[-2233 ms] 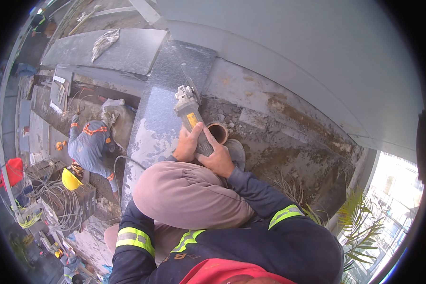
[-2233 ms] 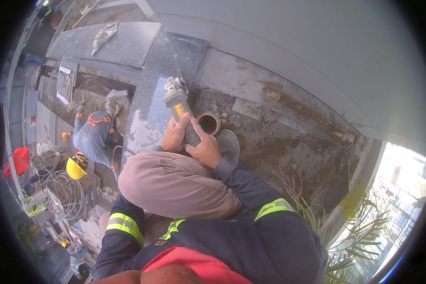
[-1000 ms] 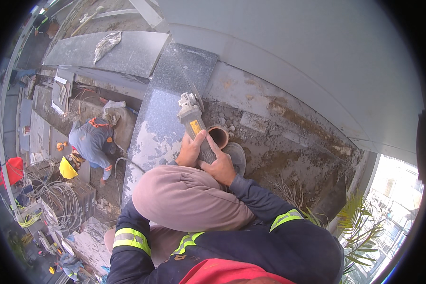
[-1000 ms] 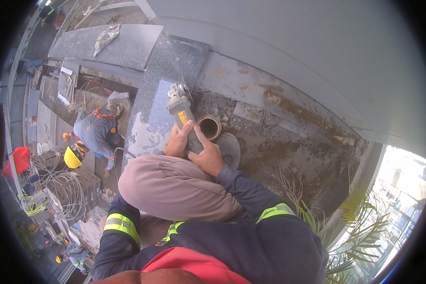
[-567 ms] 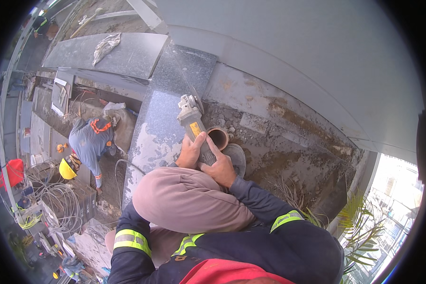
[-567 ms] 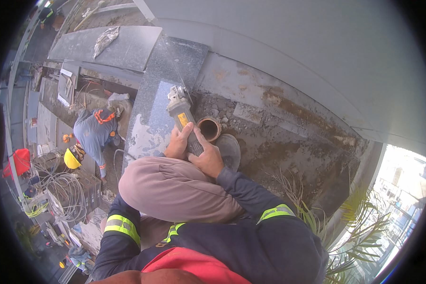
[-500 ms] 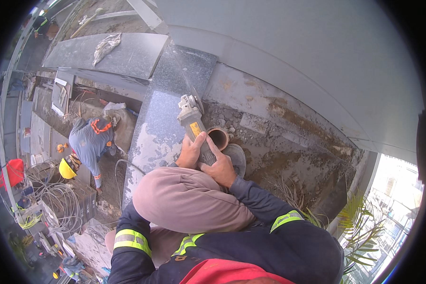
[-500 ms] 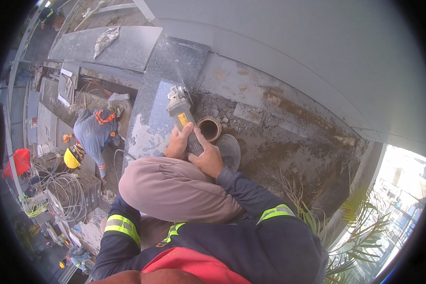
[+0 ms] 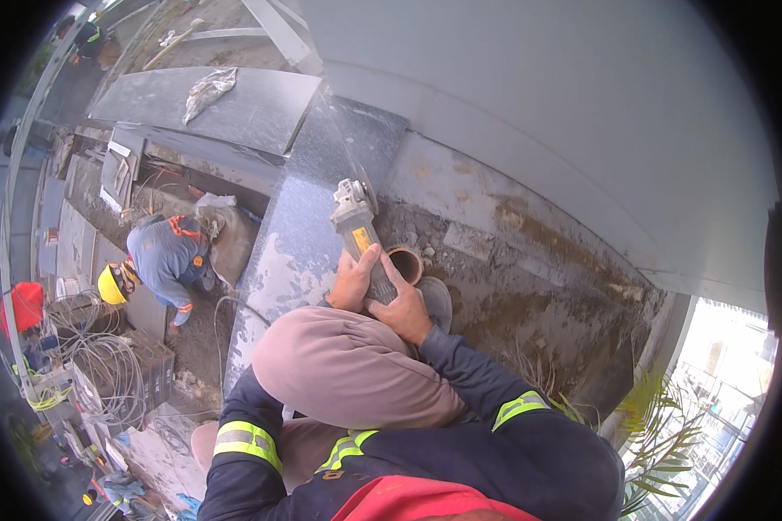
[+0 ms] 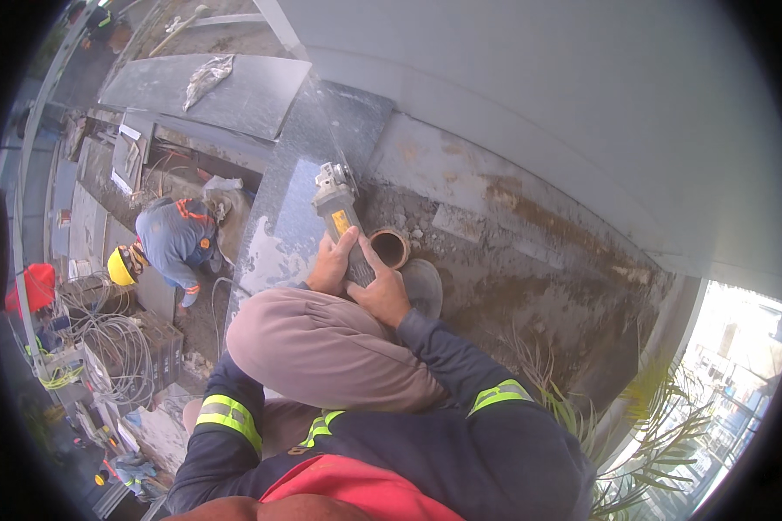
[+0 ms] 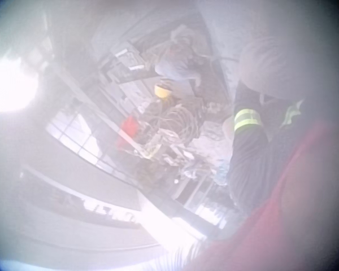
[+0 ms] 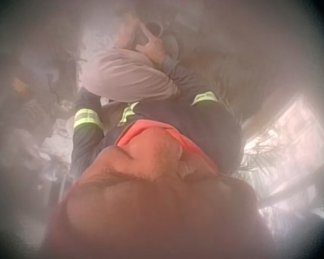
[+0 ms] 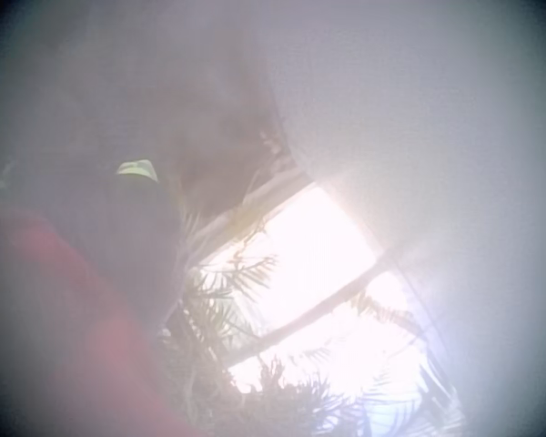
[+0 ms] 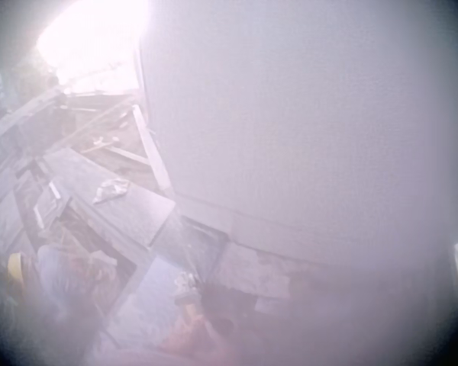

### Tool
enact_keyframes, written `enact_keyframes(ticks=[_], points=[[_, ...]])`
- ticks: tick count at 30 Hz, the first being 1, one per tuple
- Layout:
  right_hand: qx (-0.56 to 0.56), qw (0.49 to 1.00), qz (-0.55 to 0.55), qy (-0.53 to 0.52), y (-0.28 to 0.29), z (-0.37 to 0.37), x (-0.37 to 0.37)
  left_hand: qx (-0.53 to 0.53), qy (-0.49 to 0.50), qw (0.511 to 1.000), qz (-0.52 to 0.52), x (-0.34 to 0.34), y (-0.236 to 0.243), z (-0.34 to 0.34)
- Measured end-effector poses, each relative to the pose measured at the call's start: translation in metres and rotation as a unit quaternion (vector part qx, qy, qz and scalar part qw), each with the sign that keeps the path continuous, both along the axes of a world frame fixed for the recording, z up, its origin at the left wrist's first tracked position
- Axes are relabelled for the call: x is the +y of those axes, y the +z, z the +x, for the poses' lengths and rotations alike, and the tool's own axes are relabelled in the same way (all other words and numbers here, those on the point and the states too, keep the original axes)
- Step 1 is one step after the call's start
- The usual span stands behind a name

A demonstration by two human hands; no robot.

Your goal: The person positions a large stone slab on a curved surface, uses an angle grinder to cut the slab, and then wipes the surface with a cloth. The person handles the slab and tools while seated on the floor.

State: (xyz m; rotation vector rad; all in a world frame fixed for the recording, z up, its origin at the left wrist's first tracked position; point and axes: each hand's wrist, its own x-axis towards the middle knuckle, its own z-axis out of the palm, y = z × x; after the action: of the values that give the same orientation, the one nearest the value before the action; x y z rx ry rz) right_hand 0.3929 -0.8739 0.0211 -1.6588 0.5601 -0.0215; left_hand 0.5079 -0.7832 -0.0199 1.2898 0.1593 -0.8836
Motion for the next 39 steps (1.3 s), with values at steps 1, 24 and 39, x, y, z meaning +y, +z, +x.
enact_keyframes(ticks=[1,24,39], points=[[-0.002,1.0,0.003,-0.003,0.001,0.001,0.001,-0.001,0.003,1.0,-0.001,0.001,-0.001,0.0],[-0.044,0.999,0.007,-0.003,-0.009,0.018,-0.002,-0.014,0.018,1.0,-0.008,-0.008,-0.003,0.014],[-0.045,0.998,0.035,0.003,-0.015,0.025,-0.003,-0.024,0.025,0.999,0.004,-0.01,-0.006,0.018]])
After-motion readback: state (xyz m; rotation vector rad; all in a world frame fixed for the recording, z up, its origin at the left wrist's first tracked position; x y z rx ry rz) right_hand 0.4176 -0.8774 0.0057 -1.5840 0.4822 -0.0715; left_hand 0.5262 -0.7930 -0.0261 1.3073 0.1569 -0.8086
